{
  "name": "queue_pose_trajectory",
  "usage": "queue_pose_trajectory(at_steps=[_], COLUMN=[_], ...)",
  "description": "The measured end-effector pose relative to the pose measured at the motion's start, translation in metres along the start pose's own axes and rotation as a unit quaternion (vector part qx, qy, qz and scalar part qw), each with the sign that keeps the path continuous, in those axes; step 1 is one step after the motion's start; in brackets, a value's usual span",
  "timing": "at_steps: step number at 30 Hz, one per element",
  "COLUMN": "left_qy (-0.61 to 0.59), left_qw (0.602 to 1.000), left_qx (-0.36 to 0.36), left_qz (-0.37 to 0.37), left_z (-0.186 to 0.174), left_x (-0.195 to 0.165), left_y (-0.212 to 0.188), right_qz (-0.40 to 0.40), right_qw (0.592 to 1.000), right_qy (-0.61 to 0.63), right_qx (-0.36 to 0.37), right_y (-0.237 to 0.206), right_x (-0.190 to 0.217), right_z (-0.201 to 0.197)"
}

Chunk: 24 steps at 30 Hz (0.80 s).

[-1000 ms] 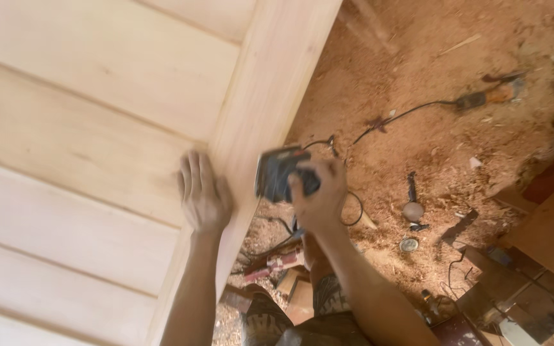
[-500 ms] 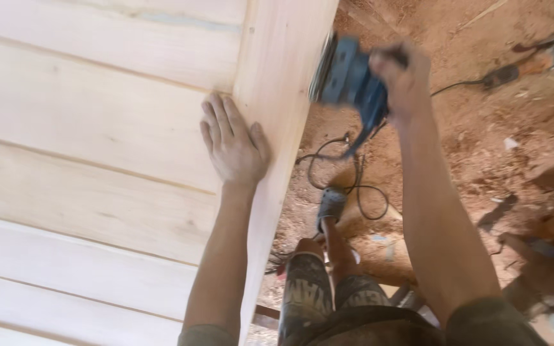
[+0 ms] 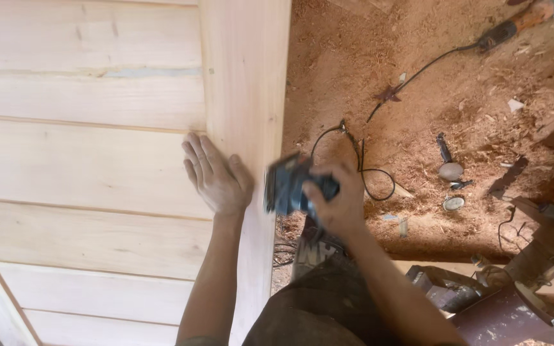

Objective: The person sands a wooden door with an electric sander, moving it across the surface and edges. They then use a chisel to remove small wood splinters from the door's edge.

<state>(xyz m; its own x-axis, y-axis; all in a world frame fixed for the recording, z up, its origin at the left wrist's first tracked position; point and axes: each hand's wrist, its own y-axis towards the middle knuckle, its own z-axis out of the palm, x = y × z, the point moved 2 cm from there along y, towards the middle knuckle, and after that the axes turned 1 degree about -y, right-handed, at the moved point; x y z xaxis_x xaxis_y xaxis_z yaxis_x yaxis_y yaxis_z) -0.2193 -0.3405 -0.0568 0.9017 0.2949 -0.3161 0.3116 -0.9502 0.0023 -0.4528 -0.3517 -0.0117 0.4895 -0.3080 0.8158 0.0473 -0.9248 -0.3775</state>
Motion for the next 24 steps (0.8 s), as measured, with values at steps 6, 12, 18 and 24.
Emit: queue_pose_trajectory(at_steps=[6,12,18,24], left_qy=[0.008,0.014,0.003,0.006], left_qw=[1.0,1.0,1.0,0.997], left_qx=[-0.001,-0.006,0.014,0.056], left_qz=[0.003,0.012,-0.006,-0.052], left_z=[-0.01,-0.019,-0.026,-0.024], left_x=[-0.009,-0.015,-0.013,-0.012], left_y=[0.01,0.032,0.041,0.046], right_qz=[-0.108,-0.151,-0.194,-0.159], right_qw=[0.989,0.982,0.972,0.955], right_qy=[-0.084,-0.103,-0.096,-0.248], right_qx=[-0.056,-0.053,-0.094,-0.035], right_y=[0.162,0.34,0.495,0.467], right_x=[0.045,0.097,0.141,0.168], right_z=[-0.036,-0.081,-0.119,-0.116])
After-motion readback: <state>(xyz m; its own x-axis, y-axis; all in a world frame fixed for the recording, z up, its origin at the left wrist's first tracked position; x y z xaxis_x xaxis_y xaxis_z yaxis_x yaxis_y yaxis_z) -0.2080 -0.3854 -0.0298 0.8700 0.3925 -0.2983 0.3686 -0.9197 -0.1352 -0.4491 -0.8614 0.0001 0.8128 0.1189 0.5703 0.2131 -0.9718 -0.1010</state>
